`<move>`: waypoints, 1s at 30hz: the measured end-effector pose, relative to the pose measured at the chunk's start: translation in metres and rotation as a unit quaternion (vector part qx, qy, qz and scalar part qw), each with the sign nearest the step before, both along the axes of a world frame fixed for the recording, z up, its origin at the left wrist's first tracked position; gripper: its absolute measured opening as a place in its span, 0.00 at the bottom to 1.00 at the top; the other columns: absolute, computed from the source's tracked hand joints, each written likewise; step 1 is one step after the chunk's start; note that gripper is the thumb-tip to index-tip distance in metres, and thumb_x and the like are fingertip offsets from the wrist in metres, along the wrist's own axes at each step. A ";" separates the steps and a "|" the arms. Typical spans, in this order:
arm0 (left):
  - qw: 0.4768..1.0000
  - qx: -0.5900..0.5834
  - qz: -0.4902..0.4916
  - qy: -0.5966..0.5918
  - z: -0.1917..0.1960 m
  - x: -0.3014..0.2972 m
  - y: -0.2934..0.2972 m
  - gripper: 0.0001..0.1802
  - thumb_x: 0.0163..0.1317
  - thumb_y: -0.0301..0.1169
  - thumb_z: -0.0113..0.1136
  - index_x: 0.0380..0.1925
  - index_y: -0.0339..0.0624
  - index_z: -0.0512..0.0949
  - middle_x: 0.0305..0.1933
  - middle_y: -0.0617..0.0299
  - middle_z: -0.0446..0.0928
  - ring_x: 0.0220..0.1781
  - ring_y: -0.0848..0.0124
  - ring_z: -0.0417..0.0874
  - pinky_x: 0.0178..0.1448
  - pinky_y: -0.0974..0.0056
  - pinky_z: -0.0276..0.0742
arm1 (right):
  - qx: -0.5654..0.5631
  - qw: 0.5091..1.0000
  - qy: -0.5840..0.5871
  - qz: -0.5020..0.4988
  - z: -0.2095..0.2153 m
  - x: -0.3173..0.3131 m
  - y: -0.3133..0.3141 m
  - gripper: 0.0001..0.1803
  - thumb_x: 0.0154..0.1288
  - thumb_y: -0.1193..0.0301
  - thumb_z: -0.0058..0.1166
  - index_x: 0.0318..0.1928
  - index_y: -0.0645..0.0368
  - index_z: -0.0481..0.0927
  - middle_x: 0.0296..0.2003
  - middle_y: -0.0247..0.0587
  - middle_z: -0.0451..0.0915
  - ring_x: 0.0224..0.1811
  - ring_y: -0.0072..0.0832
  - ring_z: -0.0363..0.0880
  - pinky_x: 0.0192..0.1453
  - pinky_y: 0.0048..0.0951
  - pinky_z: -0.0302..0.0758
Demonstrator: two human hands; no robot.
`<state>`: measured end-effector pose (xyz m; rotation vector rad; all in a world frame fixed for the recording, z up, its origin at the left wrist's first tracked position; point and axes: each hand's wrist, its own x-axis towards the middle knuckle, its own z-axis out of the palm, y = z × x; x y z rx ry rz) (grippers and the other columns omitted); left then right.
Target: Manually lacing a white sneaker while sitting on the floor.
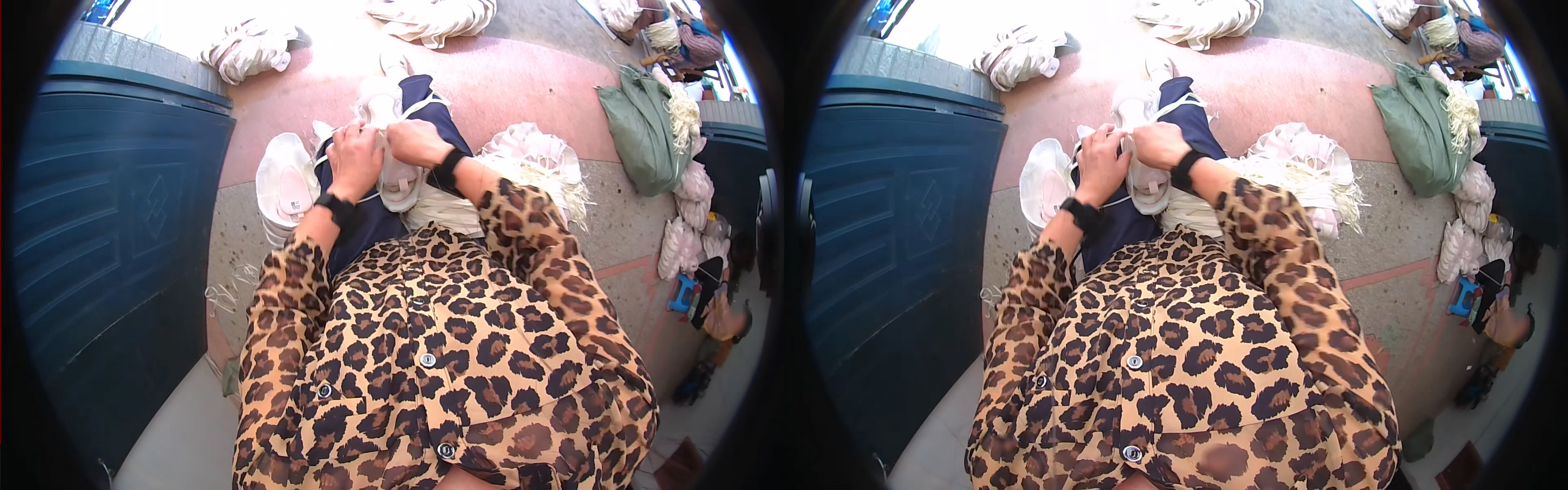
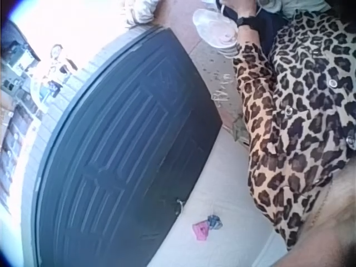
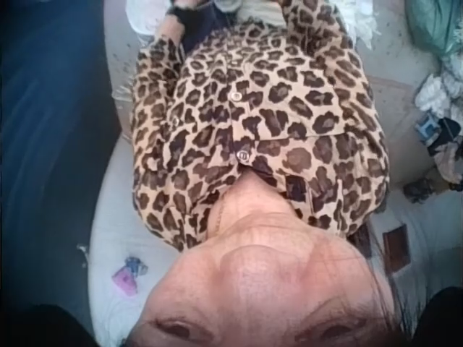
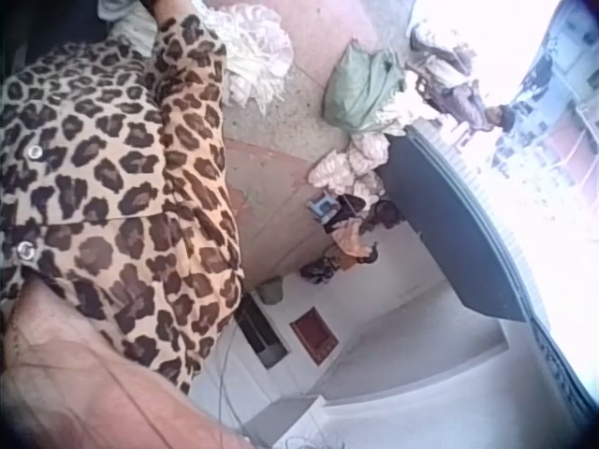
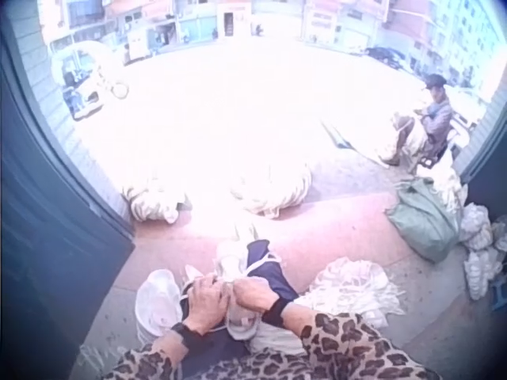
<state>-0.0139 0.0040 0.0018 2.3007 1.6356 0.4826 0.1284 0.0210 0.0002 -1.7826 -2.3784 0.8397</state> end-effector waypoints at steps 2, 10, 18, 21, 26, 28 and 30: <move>0.994 0.045 -0.095 0.017 0.016 -0.001 -0.010 0.17 0.45 0.32 0.60 0.39 0.50 0.77 0.49 0.60 0.71 0.52 0.57 0.66 0.51 0.53 0.63 | -0.012 0.996 0.013 0.090 0.009 0.027 -0.011 0.11 0.54 0.67 0.43 0.26 0.58 0.78 0.25 0.49 0.78 0.31 0.43 0.78 0.35 0.40 0.73; 0.947 -0.014 -0.257 -0.195 0.051 0.033 -0.017 0.05 0.49 0.30 0.60 0.20 0.40 0.77 0.19 0.60 0.73 0.29 0.63 0.74 0.34 0.65 0.69 | -0.192 0.776 0.555 -0.232 0.016 0.069 -0.050 0.11 0.63 0.68 0.47 0.38 0.62 0.77 0.27 0.35 0.78 0.28 0.19 0.73 0.35 0.23 0.71; 0.901 -0.241 0.058 -0.355 0.066 0.032 -0.010 0.12 0.57 0.32 0.56 0.32 0.31 0.78 0.21 0.62 0.76 0.22 0.82 0.71 0.27 0.73 0.67 | -0.144 0.749 0.601 -0.240 0.037 0.044 -0.041 0.15 0.63 0.66 0.49 0.43 0.65 0.77 0.35 0.31 0.77 0.37 0.14 0.70 0.43 0.17 0.68; 0.901 -0.225 0.066 -0.364 0.061 0.028 -0.012 0.14 0.57 0.33 0.55 0.32 0.30 0.78 0.19 0.56 0.77 0.21 0.79 0.72 0.26 0.70 0.68 | -0.156 0.752 0.594 -0.240 0.044 0.035 -0.039 0.16 0.63 0.66 0.49 0.44 0.66 0.76 0.36 0.32 0.77 0.38 0.13 0.70 0.42 0.16 0.67; 0.911 -0.224 0.071 -0.339 0.069 0.027 -0.014 0.13 0.57 0.33 0.55 0.32 0.31 0.78 0.22 0.57 0.78 0.22 0.79 0.73 0.27 0.70 0.68 | -0.126 0.784 0.567 -0.220 0.044 0.029 -0.036 0.15 0.62 0.67 0.49 0.42 0.66 0.78 0.34 0.33 0.78 0.36 0.13 0.70 0.40 0.16 0.68; 0.900 -0.250 0.055 -0.351 0.068 0.024 -0.011 0.13 0.58 0.32 0.54 0.33 0.31 0.78 0.23 0.56 0.78 0.24 0.79 0.74 0.29 0.70 0.69 | -0.111 0.789 0.563 -0.220 0.042 0.029 -0.035 0.14 0.62 0.67 0.49 0.41 0.66 0.78 0.33 0.33 0.78 0.35 0.13 0.70 0.40 0.16 0.68; 0.889 -0.276 0.039 -0.363 0.063 0.019 -0.003 0.13 0.58 0.32 0.53 0.33 0.31 0.78 0.24 0.56 0.78 0.25 0.78 0.74 0.30 0.71 0.69 | -0.094 0.794 0.559 -0.220 0.038 0.030 -0.033 0.14 0.62 0.67 0.49 0.40 0.66 0.78 0.32 0.32 0.78 0.35 0.13 0.70 0.39 0.16 0.68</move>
